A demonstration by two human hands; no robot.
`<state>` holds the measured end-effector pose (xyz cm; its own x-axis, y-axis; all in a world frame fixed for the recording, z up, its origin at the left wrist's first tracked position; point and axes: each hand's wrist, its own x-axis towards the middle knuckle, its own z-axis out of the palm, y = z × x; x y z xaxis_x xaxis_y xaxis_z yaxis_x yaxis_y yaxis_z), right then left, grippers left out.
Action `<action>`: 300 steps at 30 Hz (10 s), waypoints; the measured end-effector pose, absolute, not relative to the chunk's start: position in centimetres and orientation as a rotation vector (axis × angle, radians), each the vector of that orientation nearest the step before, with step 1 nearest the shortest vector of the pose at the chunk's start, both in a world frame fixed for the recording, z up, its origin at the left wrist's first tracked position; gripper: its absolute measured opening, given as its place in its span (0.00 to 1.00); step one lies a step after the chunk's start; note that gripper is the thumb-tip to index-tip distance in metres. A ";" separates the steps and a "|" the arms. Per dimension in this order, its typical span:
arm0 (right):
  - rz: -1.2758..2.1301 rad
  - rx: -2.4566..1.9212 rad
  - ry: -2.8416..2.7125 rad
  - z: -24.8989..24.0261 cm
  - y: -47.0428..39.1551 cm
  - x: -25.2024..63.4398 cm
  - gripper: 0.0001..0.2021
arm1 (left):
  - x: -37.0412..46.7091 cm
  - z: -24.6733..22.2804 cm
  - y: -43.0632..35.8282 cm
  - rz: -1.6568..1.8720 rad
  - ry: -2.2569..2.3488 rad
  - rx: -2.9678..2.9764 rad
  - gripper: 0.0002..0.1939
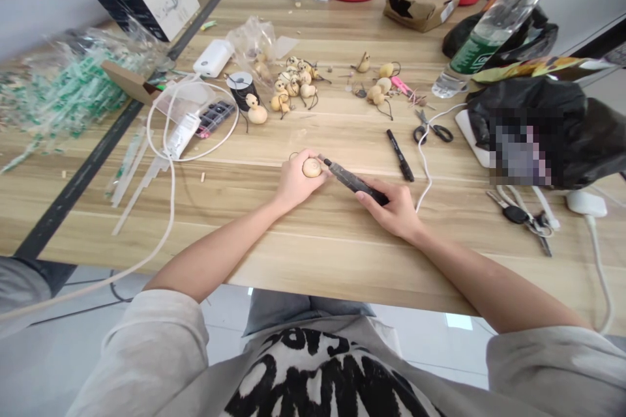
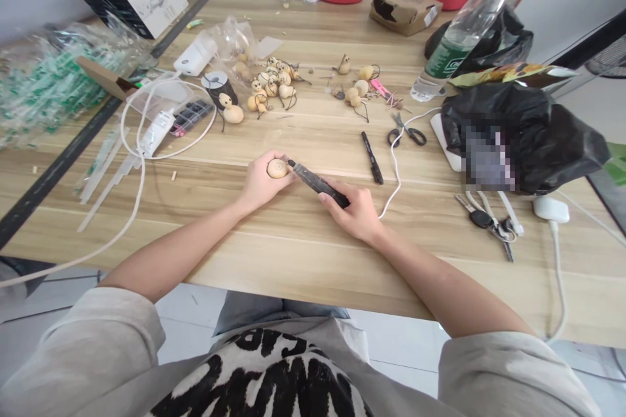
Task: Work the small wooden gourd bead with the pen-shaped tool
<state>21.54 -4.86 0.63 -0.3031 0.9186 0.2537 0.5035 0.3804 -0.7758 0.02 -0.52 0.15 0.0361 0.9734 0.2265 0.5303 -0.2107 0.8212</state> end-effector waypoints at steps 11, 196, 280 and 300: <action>0.737 -1.222 -1.948 0.7 -4.9 21.5 0.19 | -0.1 0.2 -0.5 1.096 1.495 1.811 0.12; 0.681 -1.126 -2.082 0.3 -4.6 22.0 0.18 | -0.1 0.1 -0.5 1.039 1.447 1.861 0.07; 0.638 -1.103 -2.122 0.2 -4.8 21.9 0.18 | -0.1 0.1 -0.5 1.012 1.431 1.861 0.06; 0.568 -1.101 -2.020 0.6 -5.0 21.7 0.18 | -0.2 0.0 -0.4 1.049 1.482 1.846 0.21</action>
<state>21.67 -5.00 0.56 -0.3455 0.8472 0.4036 0.5129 0.5306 -0.6748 -0.18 -0.40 0.03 0.0899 0.9679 0.2348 0.5427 -0.2453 0.8033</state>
